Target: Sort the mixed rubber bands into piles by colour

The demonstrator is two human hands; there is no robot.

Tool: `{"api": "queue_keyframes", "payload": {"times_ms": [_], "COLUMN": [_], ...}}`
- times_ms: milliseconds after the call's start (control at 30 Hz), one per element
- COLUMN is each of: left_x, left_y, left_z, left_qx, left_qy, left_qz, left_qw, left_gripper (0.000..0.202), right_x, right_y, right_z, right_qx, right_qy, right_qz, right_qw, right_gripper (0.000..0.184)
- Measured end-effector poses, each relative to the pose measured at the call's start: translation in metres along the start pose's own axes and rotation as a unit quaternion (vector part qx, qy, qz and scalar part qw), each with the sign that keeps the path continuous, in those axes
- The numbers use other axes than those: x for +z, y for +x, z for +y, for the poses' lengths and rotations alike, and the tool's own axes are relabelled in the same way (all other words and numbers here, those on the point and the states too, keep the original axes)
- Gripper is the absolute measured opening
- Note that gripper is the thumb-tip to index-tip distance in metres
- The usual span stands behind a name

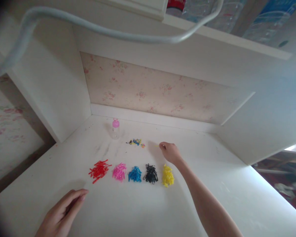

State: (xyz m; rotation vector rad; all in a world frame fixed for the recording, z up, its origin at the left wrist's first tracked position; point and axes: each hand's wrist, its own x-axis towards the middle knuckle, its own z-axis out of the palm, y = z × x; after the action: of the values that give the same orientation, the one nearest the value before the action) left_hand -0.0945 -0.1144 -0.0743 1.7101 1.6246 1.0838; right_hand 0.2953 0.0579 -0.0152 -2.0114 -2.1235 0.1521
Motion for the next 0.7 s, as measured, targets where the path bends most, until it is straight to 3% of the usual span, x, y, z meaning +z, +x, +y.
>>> {"api": "queue_keyframes", "payload": {"times_ms": [167,400,533,700], "left_x": [0.001,0.004,0.005,0.009], "left_y": [0.002,0.001,0.001,0.001], "left_z": [0.002,0.004,0.008,0.006], "left_qx": [0.004,0.017,0.028,0.038], "left_qy": [-0.004,0.014,0.035,0.062], "left_qz": [-0.011,-0.01,-0.007,-0.016], "left_qw": [1.0,1.0,0.999,0.997], "left_gripper": [0.025,0.026,0.027,0.026], "right_x": [-0.001,0.024,0.034,0.038], "right_y": [-0.056,-0.12,-0.139,-0.142], "right_z": [0.026,0.058,0.057,0.054], "right_qx": [0.027,0.142,0.158,0.148], "right_qy": [0.039,0.128,0.126,0.106], "right_qz": [0.04,0.074,0.087,0.094], "right_qw": [0.998,0.979,0.976,0.979], "right_gripper": [0.044,0.047,0.044,0.044]}}
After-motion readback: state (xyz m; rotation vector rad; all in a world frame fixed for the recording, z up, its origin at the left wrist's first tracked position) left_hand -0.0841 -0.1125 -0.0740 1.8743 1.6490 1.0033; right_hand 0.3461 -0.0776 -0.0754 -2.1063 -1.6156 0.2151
